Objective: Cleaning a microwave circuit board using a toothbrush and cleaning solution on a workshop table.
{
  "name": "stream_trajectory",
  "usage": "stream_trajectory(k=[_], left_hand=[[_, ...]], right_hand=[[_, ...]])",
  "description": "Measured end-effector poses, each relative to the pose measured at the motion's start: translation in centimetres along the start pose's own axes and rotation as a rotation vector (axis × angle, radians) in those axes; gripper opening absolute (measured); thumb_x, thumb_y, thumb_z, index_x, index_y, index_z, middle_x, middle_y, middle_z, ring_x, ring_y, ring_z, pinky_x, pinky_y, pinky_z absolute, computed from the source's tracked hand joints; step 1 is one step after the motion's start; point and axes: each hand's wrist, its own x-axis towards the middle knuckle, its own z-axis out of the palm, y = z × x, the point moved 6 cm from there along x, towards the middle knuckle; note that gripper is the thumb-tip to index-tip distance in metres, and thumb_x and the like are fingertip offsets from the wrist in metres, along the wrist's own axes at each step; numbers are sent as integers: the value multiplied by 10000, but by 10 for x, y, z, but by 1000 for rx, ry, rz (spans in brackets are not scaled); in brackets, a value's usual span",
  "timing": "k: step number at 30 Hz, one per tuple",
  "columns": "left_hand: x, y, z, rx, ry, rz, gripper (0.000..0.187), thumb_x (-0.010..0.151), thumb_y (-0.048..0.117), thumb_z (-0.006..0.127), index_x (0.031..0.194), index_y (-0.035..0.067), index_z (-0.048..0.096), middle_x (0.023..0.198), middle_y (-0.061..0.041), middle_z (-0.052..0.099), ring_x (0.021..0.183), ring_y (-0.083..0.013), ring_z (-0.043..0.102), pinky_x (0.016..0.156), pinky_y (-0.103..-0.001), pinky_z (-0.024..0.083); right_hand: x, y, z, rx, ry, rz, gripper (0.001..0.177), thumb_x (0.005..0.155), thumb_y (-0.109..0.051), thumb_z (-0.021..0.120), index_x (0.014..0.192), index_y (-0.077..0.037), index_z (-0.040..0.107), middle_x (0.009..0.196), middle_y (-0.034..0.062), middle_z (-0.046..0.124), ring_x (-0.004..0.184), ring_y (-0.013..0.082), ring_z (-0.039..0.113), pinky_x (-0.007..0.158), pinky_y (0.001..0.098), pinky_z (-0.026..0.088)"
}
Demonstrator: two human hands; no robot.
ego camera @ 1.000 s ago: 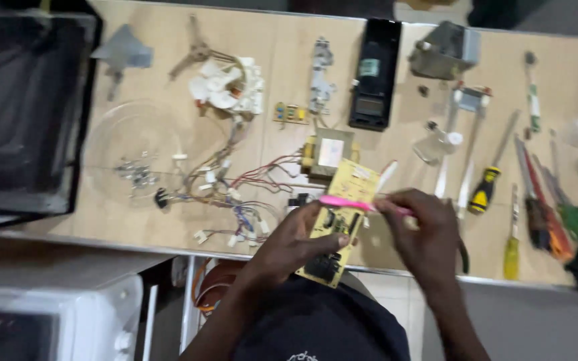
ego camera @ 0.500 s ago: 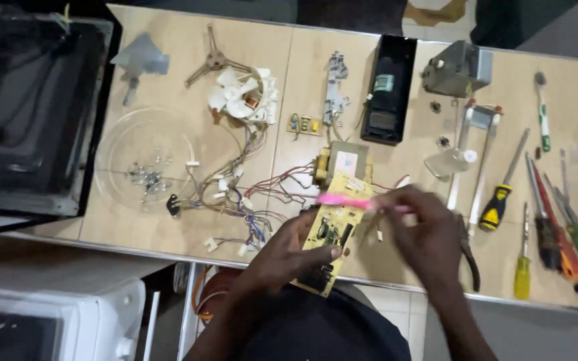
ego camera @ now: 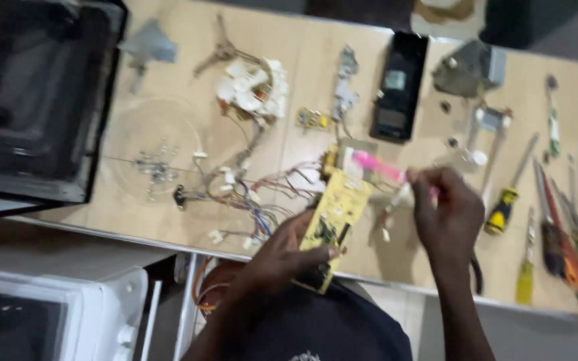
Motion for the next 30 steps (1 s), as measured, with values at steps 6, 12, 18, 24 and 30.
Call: stream_trajectory(k=[6,12,18,24,30], left_hand=[[-6,24,1,73,-13,81,727,878,273,779,1422,-112,489,1342,-291,604,1282,-389,556,1109,-523,433],[-6,25,1,35,-37,94,702,899,258,753,1429,-113,481,1351,-306,606,1271,-418,574,1108,-535,426],[-1,29,-6,167,-104,64,670,843,212,808,1358,-100,515,1250,-274,620,1222,-361,569,1027,-507,471],[7,33,-11,285,-167,16,584,840,159,782,1331,-59,552,1202,-214,635,1092,-294,594,942,-457,542],[13,37,-18,329,-150,11,642,874,203,754,1414,-45,512,1268,-253,625,1149,-357,624,995,-472,513]], right_hand=[[15,25,15,-115,62,-128,79,1036,-159,781,995,-98,751,804,191,683,845,438,662,809,488,513],[-12,-22,16,21,-269,-96,84,836,-205,841,892,-203,779,727,68,701,764,312,650,800,425,539],[29,-71,10,11,-563,-394,48,848,-217,803,834,-178,781,664,110,688,747,391,644,805,507,534],[55,-93,24,140,-680,-704,69,833,-183,781,785,-137,761,640,111,689,702,407,667,759,522,523],[70,-80,37,-106,-642,-778,122,804,-284,816,845,-178,772,737,72,714,854,343,665,875,538,460]])
